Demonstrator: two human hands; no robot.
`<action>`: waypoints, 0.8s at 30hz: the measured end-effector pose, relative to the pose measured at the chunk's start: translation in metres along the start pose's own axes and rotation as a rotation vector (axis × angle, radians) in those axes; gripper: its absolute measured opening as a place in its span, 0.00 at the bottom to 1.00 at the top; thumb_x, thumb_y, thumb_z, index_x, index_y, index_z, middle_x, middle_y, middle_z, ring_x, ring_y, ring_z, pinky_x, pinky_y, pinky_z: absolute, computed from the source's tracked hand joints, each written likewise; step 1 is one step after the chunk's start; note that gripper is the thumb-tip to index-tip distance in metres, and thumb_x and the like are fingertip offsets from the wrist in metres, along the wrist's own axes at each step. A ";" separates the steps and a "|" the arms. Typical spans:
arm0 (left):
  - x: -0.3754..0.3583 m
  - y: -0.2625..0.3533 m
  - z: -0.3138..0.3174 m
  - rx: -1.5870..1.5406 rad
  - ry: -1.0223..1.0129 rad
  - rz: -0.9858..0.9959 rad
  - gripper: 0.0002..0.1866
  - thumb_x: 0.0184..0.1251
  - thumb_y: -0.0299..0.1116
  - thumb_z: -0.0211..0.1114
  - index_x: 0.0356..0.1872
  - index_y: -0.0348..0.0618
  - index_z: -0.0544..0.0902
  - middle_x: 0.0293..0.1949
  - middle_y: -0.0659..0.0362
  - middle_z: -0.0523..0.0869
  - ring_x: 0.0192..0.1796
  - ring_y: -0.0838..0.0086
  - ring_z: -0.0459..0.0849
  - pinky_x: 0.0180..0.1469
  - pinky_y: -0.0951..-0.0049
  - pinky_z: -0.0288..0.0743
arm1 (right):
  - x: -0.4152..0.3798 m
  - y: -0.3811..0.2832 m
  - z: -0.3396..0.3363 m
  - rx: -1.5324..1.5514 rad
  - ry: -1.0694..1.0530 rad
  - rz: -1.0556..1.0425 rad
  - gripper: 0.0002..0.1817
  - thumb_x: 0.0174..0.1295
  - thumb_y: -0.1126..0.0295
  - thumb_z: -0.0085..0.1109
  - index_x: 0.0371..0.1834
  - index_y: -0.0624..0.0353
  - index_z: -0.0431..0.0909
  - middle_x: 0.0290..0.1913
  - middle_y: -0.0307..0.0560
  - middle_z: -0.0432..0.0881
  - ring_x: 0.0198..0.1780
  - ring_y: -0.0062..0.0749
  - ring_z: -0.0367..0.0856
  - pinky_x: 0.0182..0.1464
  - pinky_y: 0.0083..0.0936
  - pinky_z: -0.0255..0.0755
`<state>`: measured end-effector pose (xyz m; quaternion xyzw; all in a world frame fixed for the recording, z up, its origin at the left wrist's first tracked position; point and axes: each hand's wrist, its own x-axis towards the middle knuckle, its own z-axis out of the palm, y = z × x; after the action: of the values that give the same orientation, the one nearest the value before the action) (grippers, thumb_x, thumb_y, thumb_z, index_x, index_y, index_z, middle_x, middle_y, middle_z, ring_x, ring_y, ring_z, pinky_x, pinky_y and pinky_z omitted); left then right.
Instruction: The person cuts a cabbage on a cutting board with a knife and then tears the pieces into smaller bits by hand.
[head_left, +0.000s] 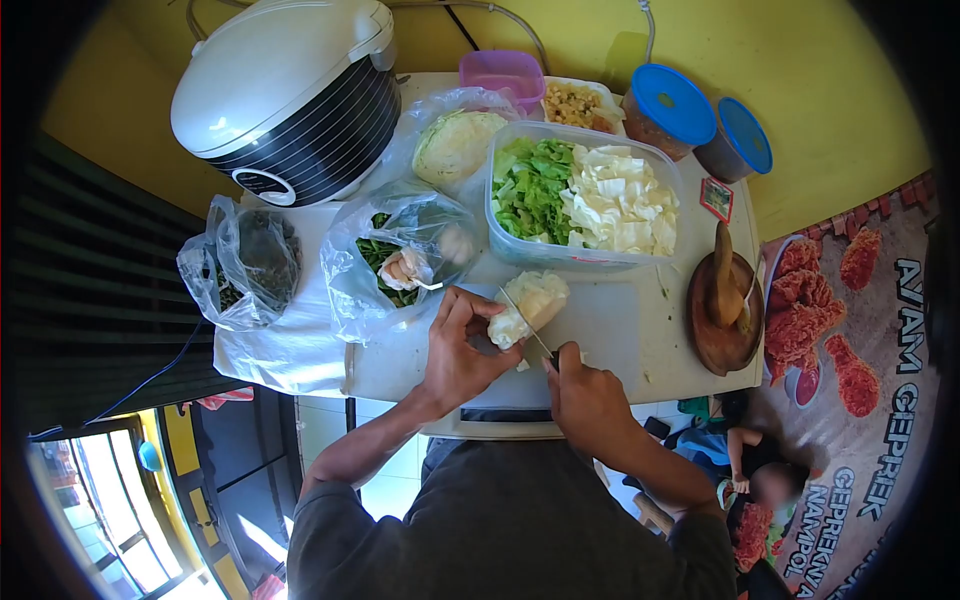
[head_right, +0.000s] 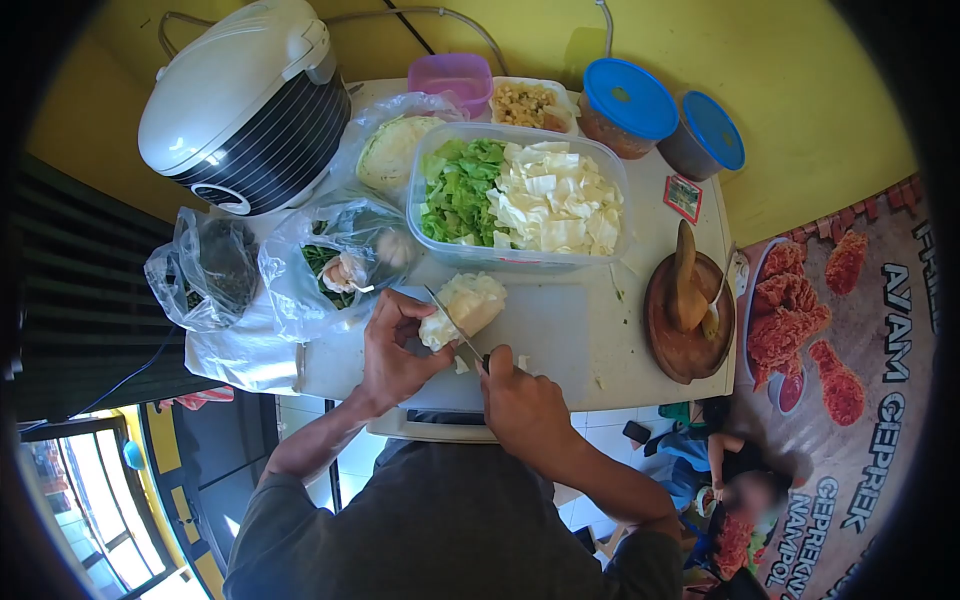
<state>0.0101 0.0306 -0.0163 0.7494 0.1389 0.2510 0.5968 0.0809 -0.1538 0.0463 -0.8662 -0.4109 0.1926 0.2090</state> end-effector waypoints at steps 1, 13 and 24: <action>-0.001 -0.002 -0.001 0.029 -0.005 0.045 0.25 0.48 0.21 0.81 0.48 0.36 0.80 0.46 0.53 0.79 0.46 0.67 0.87 0.43 0.70 0.89 | 0.000 -0.001 -0.001 0.008 -0.016 0.015 0.12 0.76 0.68 0.55 0.44 0.65 0.64 0.18 0.62 0.79 0.22 0.64 0.82 0.26 0.54 0.75; -0.005 -0.005 0.006 0.046 0.028 0.081 0.26 0.46 0.22 0.81 0.47 0.37 0.79 0.46 0.53 0.79 0.46 0.65 0.85 0.42 0.70 0.88 | 0.019 0.009 0.010 0.051 0.022 -0.037 0.12 0.77 0.69 0.53 0.44 0.67 0.64 0.20 0.65 0.80 0.24 0.66 0.82 0.29 0.56 0.76; 0.006 -0.012 -0.005 -0.029 0.042 -0.028 0.24 0.52 0.19 0.79 0.48 0.32 0.78 0.48 0.52 0.78 0.47 0.67 0.90 0.49 0.70 0.90 | -0.023 0.013 -0.014 -0.129 -0.087 0.045 0.13 0.79 0.63 0.49 0.44 0.65 0.66 0.22 0.59 0.82 0.23 0.60 0.84 0.27 0.51 0.78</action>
<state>0.0138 0.0406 -0.0261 0.7331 0.1583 0.2602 0.6081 0.0827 -0.1829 0.0552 -0.8777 -0.4117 0.2076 0.1303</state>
